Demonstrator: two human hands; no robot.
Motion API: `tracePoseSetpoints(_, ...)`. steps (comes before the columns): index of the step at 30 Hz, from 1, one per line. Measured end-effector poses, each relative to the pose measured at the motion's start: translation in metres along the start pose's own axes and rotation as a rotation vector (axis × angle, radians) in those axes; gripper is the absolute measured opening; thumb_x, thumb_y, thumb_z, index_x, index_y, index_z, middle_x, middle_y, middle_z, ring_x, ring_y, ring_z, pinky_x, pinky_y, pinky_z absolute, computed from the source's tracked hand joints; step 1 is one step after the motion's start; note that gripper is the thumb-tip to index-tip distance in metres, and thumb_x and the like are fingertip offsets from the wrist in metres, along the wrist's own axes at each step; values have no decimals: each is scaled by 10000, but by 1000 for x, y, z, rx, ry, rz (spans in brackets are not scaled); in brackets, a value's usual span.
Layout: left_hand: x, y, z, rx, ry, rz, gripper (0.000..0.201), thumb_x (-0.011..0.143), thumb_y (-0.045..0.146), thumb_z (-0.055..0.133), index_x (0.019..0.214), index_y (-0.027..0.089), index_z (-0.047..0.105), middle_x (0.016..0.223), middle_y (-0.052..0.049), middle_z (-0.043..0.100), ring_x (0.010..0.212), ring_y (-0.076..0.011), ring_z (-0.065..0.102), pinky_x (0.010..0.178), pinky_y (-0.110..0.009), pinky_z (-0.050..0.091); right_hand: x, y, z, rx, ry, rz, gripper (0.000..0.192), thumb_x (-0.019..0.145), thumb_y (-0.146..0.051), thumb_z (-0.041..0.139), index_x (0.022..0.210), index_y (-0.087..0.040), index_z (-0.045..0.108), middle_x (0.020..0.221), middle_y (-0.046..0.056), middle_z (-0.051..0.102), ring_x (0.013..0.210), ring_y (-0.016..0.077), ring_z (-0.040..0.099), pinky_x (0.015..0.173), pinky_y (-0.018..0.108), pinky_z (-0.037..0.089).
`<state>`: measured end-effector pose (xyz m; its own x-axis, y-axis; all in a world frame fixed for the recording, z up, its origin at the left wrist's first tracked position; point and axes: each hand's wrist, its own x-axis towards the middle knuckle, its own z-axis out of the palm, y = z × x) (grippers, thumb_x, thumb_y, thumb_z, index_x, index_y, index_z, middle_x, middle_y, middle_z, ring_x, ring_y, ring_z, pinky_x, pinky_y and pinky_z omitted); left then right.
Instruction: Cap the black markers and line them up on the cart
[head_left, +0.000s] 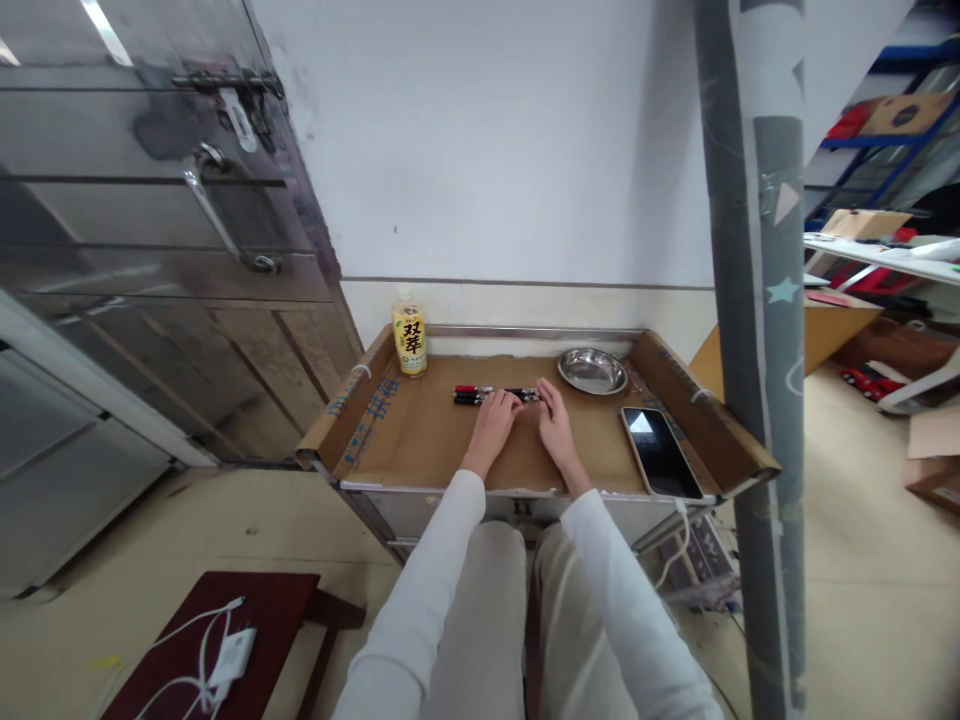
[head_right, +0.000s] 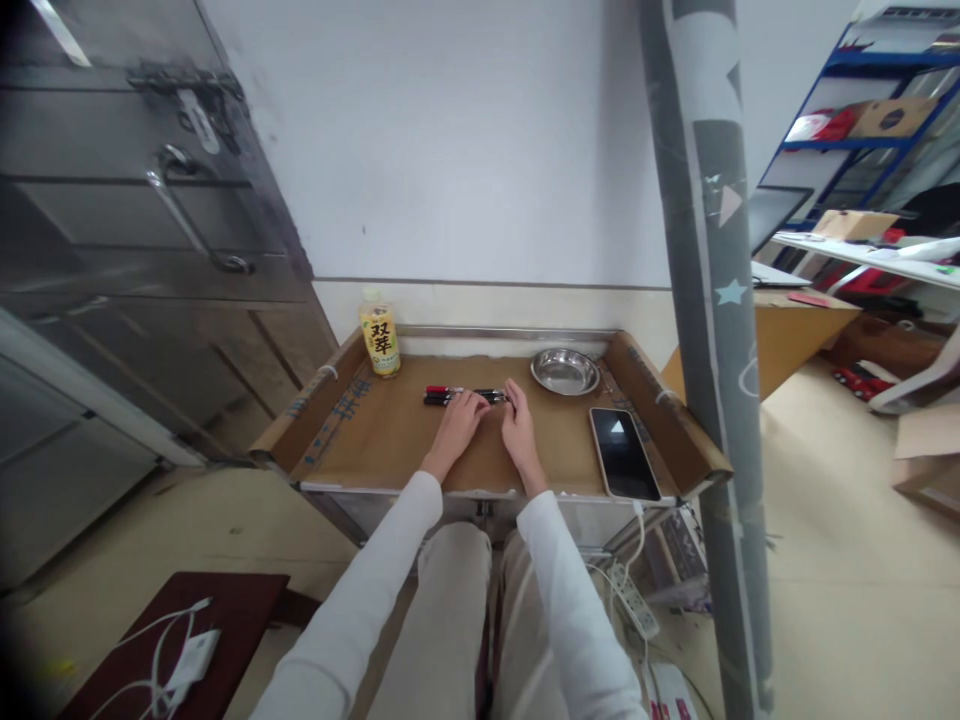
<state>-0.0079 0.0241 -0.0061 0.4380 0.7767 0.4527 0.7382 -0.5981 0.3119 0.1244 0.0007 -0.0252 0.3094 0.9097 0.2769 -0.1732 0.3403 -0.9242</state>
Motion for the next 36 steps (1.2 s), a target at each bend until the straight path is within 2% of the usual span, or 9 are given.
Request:
tracePoseSetpoints(5,-1,0,3,125,4,-99,108,935,252,533,980,166,581,1043,-98,588,1029,-253,529,913,-395,421,7,-4,-15,-342,-280,-169,509,824,-255,571,1331,-248,532,1460,55,482,1372,164,416,1195,359,237)
tracePoseSetpoints(7,-1,0,4,149,13,-126,114,929,252,542,990,167,586,1053,-105,580,1040,-263,522,904,-399,422,10,-2,-22,-454,-324,-218,498,810,-252,587,1307,-242,548,1463,65,468,1393,183,380,1192,373,236)
tracePoseSetpoints(11,2,2,4,177,55,-165,174,926,265,546,1067,170,579,1096,-122,568,1062,-284,508,902,-422,422,10,1,-36,-857,-160,-269,418,782,-312,667,1175,-185,604,1356,161,498,1277,296,455,1091,480,330)
tracePoseSetpoints(13,4,3,4,193,60,-183,194,928,278,541,1089,178,582,1113,-129,566,1066,-291,505,909,-438,419,8,1,-40,-1045,-102,-270,327,815,-339,646,1093,-169,622,1199,165,559,1136,303,519,1001,482,384)
tracePoseSetpoints(15,6,3,3,208,50,-192,192,929,288,540,1083,187,596,1118,-127,568,1066,-292,504,916,-443,416,6,1,-43,-1160,-96,-270,220,866,-329,581,1006,-169,637,1061,140,590,1015,279,540,932,444,406)
tracePoseSetpoints(18,8,3,3,212,34,-205,181,931,282,534,1068,195,615,1107,-123,574,1068,-293,503,916,-444,416,7,-1,-42,-1228,-131,-275,171,907,-265,496,938,-173,637,977,114,609,931,252,531,881,393,400)
tracePoseSetpoints(23,10,0,4,141,71,-201,165,942,276,509,1044,212,622,1089,-118,569,1073,-288,502,934,-457,409,11,-4,-37,-1300,-88,-264,169,913,-240,483,990,-168,615,1009,123,612,898,245,524,817,361,384)
tracePoseSetpoints(29,9,1,4,163,84,-230,133,940,260,508,993,202,616,1074,-117,569,1051,-286,504,918,-452,412,12,-9,-23,-1411,-138,-251,179,931,-234,468,942,-185,640,985,107,622,918,242,531,811,346,350)
tracePoseSetpoints(36,7,1,3,159,87,-214,130,942,264,507,937,210,625,1057,-106,569,1048,-275,504,915,-439,407,13,-6,-17,-1407,-80,-257,181,935,-237,463,982,-181,628,1005,108,617,915,231,529,803,333,333)
